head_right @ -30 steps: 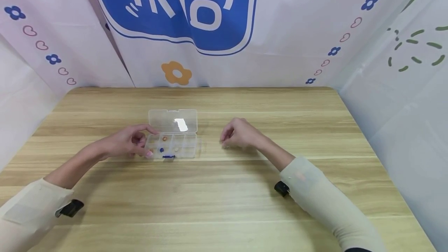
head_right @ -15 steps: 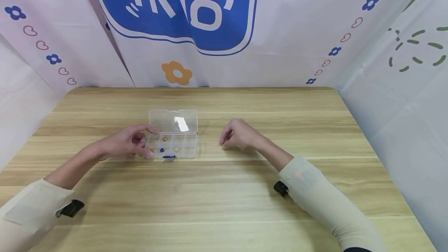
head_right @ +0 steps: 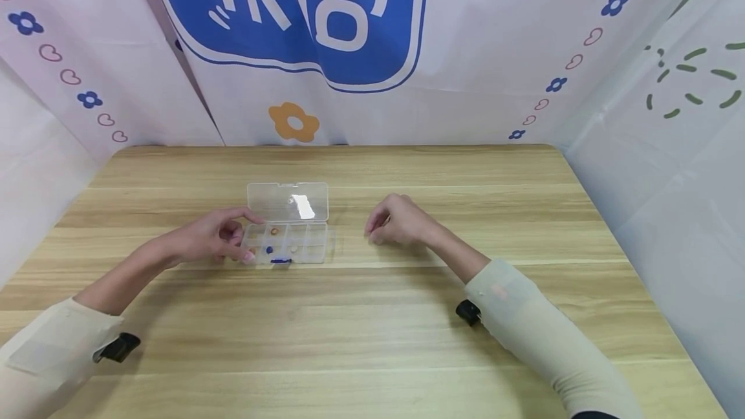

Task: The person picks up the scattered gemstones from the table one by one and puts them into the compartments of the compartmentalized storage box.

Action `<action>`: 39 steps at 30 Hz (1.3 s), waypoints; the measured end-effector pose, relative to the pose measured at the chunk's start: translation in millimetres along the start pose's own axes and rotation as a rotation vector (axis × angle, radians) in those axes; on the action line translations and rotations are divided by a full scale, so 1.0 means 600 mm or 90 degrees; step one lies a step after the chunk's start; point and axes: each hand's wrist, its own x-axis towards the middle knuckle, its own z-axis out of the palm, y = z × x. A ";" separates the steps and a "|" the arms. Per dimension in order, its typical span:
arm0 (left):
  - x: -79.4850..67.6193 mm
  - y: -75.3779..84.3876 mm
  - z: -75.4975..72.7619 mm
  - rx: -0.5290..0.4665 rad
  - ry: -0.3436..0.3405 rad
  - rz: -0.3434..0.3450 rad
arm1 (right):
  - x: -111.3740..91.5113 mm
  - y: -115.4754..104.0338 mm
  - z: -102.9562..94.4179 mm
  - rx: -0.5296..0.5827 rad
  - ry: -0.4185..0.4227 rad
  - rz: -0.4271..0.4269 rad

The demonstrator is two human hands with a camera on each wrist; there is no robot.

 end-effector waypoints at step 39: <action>0.000 -0.004 -0.002 -0.013 -0.012 0.008 | 0.005 -0.009 0.006 0.080 -0.005 0.023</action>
